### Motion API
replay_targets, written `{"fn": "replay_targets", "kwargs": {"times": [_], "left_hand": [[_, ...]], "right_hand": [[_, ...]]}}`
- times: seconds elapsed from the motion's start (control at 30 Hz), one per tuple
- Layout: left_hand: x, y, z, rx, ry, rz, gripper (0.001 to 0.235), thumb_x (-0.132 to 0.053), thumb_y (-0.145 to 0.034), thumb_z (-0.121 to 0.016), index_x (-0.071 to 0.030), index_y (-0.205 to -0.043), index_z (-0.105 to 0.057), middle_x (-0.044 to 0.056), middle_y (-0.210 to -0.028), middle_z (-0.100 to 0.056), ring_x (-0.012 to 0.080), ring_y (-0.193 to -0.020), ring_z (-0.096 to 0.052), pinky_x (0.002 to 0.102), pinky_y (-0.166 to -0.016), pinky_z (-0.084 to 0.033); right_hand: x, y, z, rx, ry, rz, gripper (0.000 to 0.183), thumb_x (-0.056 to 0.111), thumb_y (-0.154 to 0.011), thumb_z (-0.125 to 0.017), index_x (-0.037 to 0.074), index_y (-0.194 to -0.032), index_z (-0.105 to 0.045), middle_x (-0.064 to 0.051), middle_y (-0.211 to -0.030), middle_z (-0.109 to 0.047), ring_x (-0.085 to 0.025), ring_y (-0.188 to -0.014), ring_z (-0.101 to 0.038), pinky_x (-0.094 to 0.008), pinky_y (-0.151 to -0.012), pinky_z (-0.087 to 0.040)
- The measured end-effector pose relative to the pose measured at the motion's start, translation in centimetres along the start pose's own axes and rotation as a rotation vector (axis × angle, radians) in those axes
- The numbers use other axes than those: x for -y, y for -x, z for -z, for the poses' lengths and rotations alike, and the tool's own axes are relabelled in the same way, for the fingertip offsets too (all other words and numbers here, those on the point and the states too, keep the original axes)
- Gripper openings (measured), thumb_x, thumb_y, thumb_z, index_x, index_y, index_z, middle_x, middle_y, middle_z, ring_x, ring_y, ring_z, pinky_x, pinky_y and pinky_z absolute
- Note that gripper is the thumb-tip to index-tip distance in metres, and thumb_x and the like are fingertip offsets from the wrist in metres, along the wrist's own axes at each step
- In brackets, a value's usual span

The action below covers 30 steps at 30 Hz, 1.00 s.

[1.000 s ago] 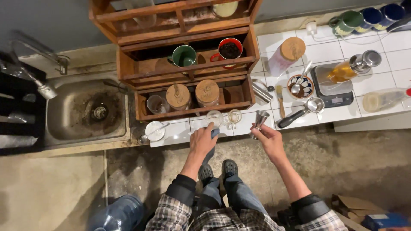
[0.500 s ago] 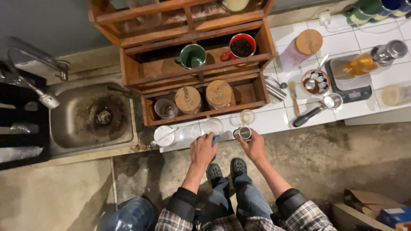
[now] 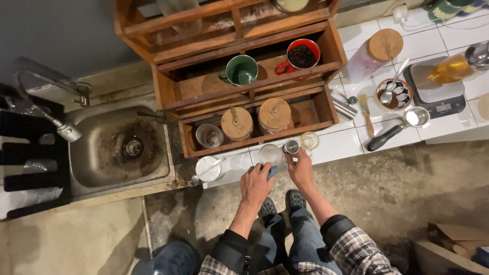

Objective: Cleaning a coffee preparation area and brewing a cup of coffee using a manual filter.

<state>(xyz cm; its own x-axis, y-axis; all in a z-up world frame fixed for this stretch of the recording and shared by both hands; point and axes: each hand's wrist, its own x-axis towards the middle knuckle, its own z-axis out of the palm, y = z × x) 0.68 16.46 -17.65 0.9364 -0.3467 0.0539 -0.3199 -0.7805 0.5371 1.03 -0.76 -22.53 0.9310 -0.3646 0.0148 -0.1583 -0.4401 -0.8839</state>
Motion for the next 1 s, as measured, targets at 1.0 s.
{"fn": "replay_targets", "kwargs": {"times": [1.0], "left_hand": [[1.0, 0.8, 0.5, -0.151, 0.012, -0.081, 0.067, -0.022, -0.077, -0.084, -0.017, -0.14, -0.061, 0.01, -0.087, -0.07, 0.0335, -0.079, -0.068, 0.046, -0.065, -0.056]], "right_hand": [[-6.6, -3.0, 5.3, -0.065, -0.168, -0.359, 0.048, 0.029, -0.099, -0.064, -0.007, -0.132, -0.066, -0.017, -0.098, -0.076, -0.018, -0.08, -0.073, -0.031, -0.066, -0.062]]}}
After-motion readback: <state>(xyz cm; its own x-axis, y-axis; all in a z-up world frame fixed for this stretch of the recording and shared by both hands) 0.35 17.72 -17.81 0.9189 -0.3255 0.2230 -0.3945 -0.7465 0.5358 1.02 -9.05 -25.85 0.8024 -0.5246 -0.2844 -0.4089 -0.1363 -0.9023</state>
